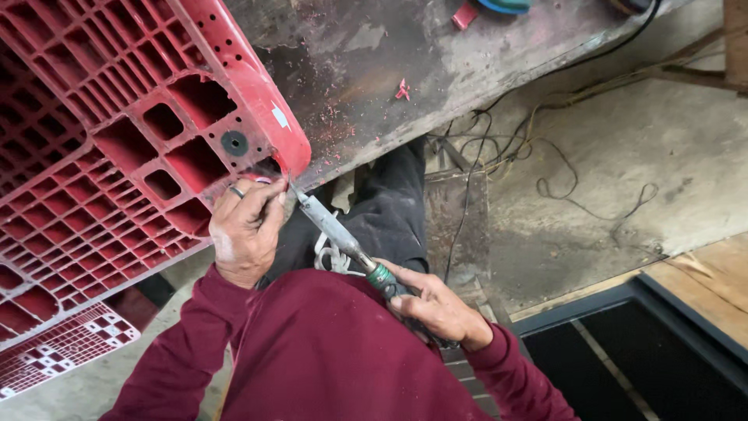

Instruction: The person uses a soldering iron to melt and fuse together the broken edges of a red plastic crate, occasionally using a small piece of plastic to fill gaps.

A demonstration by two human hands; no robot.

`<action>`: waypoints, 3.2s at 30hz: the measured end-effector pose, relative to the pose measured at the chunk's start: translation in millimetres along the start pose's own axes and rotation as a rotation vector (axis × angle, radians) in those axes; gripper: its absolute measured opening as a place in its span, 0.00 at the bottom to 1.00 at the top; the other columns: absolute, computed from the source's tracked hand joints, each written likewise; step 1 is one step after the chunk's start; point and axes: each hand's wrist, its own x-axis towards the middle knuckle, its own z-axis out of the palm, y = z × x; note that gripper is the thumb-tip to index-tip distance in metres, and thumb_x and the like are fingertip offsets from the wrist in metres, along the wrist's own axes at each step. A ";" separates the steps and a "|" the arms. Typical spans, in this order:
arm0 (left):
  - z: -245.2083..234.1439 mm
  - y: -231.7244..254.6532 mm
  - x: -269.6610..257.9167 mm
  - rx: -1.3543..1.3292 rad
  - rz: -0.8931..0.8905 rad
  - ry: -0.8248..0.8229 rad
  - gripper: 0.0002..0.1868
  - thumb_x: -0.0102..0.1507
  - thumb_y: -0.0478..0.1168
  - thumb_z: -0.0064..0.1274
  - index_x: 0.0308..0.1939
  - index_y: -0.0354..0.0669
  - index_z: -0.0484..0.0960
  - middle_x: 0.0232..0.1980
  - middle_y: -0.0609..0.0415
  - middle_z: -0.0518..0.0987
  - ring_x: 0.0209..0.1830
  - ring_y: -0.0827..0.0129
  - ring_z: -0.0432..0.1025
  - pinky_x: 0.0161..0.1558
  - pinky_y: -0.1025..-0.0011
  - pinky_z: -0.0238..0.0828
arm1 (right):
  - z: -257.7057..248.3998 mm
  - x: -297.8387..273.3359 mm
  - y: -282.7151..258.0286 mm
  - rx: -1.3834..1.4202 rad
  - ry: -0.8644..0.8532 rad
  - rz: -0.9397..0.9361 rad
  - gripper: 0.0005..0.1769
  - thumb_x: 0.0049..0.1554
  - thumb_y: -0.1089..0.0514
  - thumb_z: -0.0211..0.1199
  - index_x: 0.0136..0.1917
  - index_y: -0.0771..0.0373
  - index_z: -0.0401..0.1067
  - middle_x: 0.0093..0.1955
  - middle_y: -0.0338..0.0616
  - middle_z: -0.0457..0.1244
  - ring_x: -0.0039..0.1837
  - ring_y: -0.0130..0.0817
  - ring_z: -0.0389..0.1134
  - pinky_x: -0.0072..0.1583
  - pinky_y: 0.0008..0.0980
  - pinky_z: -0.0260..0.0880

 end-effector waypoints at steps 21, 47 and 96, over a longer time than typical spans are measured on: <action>-2.5 2.0 1.7 -0.043 -0.036 -0.009 0.10 0.64 0.26 0.58 0.48 0.36 0.83 0.40 0.50 0.79 0.38 0.61 0.74 0.42 0.66 0.70 | -4.3 4.3 -40.0 -0.013 -0.067 0.041 0.41 0.60 0.58 0.53 0.84 0.57 0.49 0.30 0.33 0.58 0.26 0.20 0.57 0.30 0.23 0.58; -1.0 0.3 -2.7 -0.005 -0.110 0.025 0.08 0.64 0.31 0.61 0.47 0.40 0.83 0.41 0.51 0.81 0.40 0.59 0.75 0.46 0.64 0.68 | -11.3 2.4 -55.1 -0.122 -0.026 0.105 0.42 0.59 0.59 0.53 0.84 0.58 0.47 0.26 0.28 0.57 0.28 0.19 0.55 0.32 0.23 0.56; -26.7 -14.7 12.2 -0.143 0.001 -0.296 0.13 0.67 0.26 0.56 0.55 0.35 0.83 0.45 0.49 0.81 0.41 0.68 0.79 0.42 0.73 0.76 | 29.3 18.7 26.9 -0.042 0.051 -0.263 0.39 0.62 0.56 0.58 0.83 0.64 0.53 0.48 0.27 0.61 0.44 0.17 0.56 0.46 0.20 0.59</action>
